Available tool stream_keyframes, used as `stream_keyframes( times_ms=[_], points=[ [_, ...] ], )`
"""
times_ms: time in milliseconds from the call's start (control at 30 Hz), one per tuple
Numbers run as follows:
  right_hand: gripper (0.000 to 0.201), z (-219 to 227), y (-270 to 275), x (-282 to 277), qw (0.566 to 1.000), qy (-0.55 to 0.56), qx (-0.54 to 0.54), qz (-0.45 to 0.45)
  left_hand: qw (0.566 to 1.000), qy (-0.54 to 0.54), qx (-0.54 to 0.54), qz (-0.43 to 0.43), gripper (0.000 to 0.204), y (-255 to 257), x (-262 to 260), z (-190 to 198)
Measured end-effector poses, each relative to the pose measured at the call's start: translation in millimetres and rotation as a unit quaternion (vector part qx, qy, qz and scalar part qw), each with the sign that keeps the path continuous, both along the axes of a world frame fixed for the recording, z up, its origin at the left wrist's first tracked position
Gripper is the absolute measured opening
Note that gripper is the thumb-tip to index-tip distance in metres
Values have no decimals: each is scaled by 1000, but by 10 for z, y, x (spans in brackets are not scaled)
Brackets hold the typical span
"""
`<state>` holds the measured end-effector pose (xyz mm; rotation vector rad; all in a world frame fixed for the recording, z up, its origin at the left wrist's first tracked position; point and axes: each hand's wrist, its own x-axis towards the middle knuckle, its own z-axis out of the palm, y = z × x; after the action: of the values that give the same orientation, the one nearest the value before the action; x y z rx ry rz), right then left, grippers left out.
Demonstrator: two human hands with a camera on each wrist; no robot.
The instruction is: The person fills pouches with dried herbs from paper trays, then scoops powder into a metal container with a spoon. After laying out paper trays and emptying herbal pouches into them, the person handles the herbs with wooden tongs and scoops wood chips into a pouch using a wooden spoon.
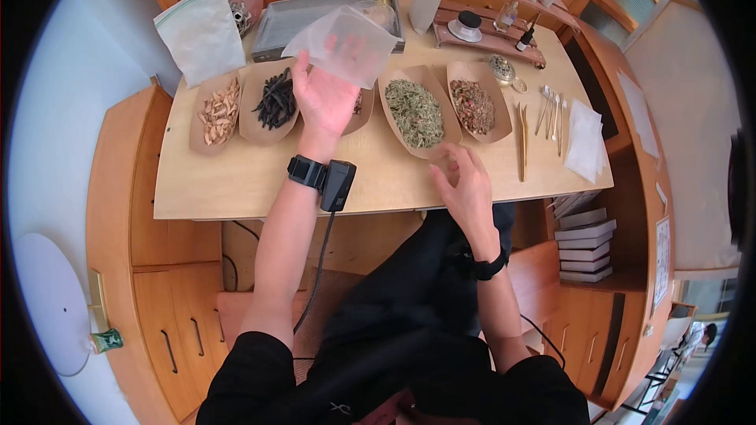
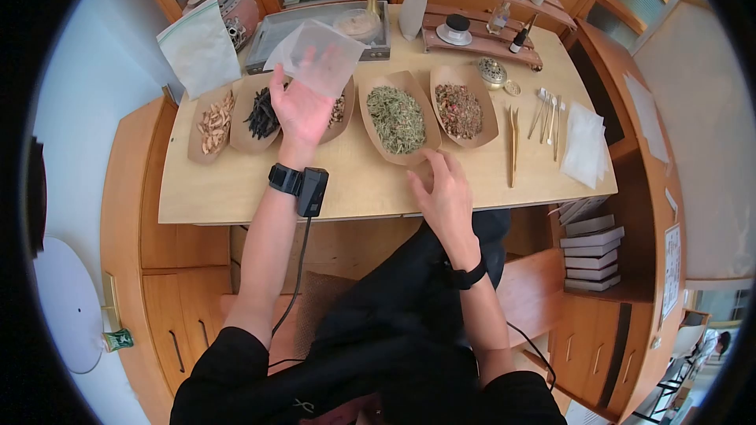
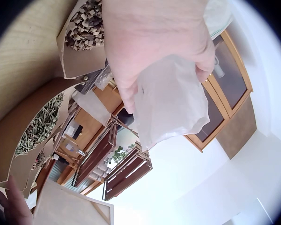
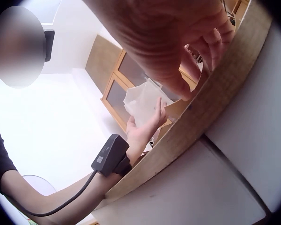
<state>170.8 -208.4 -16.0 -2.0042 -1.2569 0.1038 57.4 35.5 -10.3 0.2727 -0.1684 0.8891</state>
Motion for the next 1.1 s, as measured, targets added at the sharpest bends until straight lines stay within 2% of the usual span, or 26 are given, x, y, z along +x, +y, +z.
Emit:
stream_keyframes(
  times_ms=[233, 367, 633, 867, 1100],
  points=[
    [51, -99, 20, -1, 999, -39, 14, -15, 1000, -3, 8, 7, 64, 7, 12, 9],
    [55, -117, 22, -20, 1000, -16, 17, -19, 1000, 4, 7, 9, 65, 2, 9, 13],
    [66, -251, 152, -109, 995, -83, 25, -57, 1000, -7, 12, -14, 66, 0, 13, -6],
    [68, -256, 259, -166, 995, -54, 25, -83, 1000, -13, 13, -21, 72, 4, 21, -11],
    [69, -267, 260, -157, 992, -75, 38, -98, 1000, -2, 21, -12, 72, -29, 33, 23]
  ],
)
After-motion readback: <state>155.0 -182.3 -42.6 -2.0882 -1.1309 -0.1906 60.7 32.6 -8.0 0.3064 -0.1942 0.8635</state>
